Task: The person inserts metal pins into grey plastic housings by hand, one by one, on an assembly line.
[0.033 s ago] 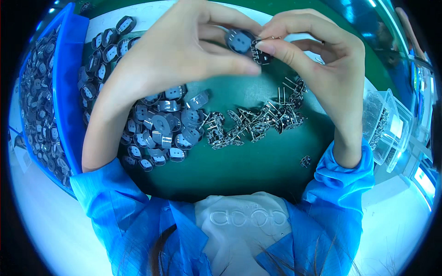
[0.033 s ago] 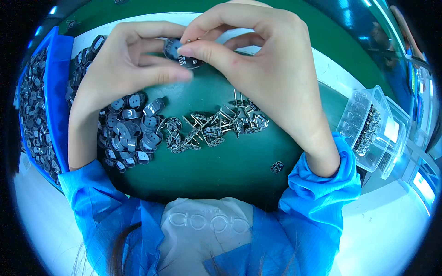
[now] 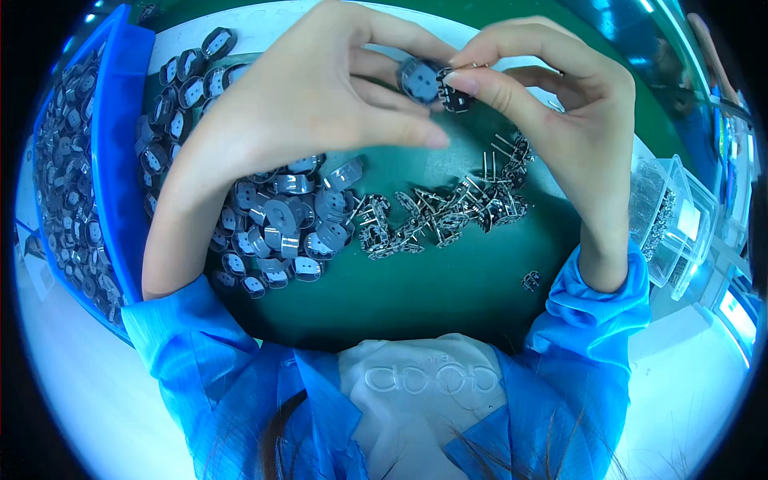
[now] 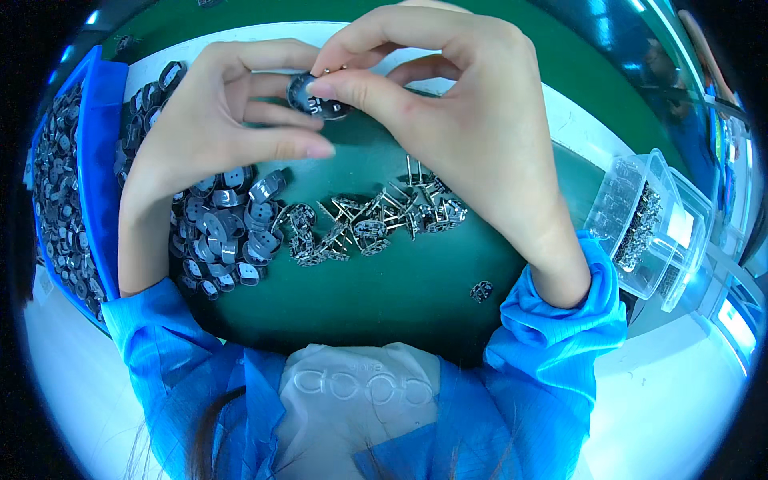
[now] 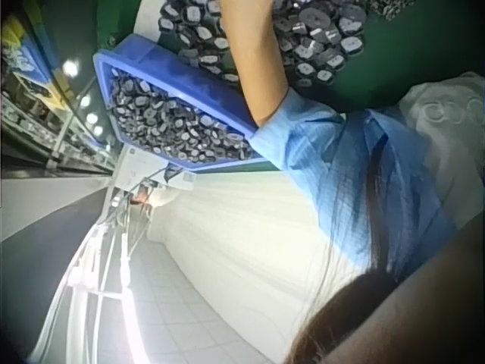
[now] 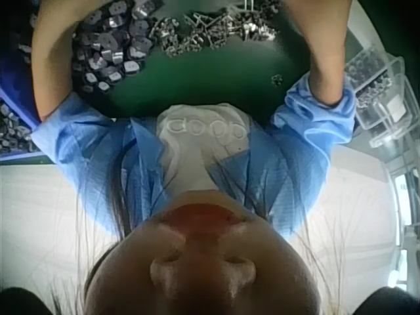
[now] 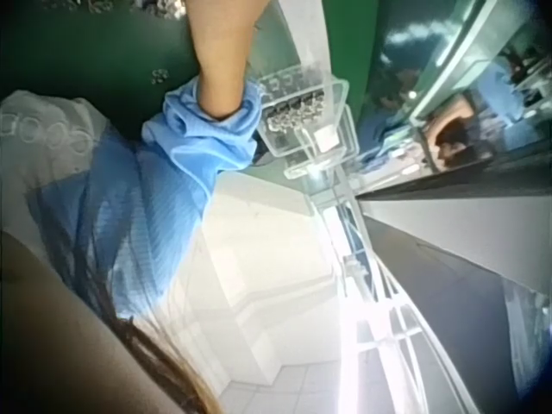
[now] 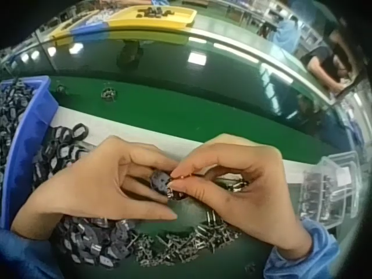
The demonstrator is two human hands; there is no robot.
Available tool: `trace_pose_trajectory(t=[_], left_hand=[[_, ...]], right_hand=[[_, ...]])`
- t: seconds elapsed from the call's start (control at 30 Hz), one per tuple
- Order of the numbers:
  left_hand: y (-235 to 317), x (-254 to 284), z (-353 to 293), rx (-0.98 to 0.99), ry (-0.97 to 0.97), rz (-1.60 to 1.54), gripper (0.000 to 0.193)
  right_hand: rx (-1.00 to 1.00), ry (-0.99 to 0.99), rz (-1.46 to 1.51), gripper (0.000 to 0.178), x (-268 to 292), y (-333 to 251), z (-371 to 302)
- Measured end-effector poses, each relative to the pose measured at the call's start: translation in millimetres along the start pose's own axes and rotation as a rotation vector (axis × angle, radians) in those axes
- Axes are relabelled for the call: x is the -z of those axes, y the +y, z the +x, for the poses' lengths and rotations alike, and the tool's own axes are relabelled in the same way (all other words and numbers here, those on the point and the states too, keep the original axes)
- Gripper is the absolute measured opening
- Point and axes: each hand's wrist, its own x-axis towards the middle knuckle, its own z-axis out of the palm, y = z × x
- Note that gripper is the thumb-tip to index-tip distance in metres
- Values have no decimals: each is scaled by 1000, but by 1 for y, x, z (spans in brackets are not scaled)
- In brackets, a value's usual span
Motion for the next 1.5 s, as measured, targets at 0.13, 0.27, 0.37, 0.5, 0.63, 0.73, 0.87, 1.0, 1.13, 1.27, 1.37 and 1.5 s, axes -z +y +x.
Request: trace_pose_trajectory(t=[0.13,0.27,0.37,0.5,0.63,0.73,0.87,1.0,1.13,1.27,1.37,1.5], left_hand=[[-4,-6,2,-81,23,9,41],[5,-15,-3,-34,171,138,39],[9,-21,-5,0,217,129,38],[2,-19,-5,-25,220,124,40],[-2,-18,-2,-41,169,-41,39],[-3,-8,-4,-47,154,-198,37],[-11,-2,-5,-18,113,-171,38],[-3,-5,-1,-57,199,-108,39],[-11,-5,-2,-47,194,-99,39],[-8,-7,-2,-61,198,-92,39],[-3,3,7,-44,154,-82,36],[4,23,44,-72,287,147,19]], right_hand=[[-34,4,-51,13,-2,-6,-6],[-55,101,-109,15,-9,-13,-7],[21,134,-147,15,-11,-12,-8],[110,188,-230,15,-14,-10,-7],[228,194,-349,14,-13,-10,-5],[301,238,-507,17,-12,-13,-6],[229,9,-541,25,-3,-21,-12],[-212,-159,-3,33,-10,-29,0],[-366,-158,491,34,-15,-24,-1],[-219,-132,521,35,-21,-13,-6],[-419,-106,520,34,-8,-24,3],[44,71,-371,19,19,-2,3]])
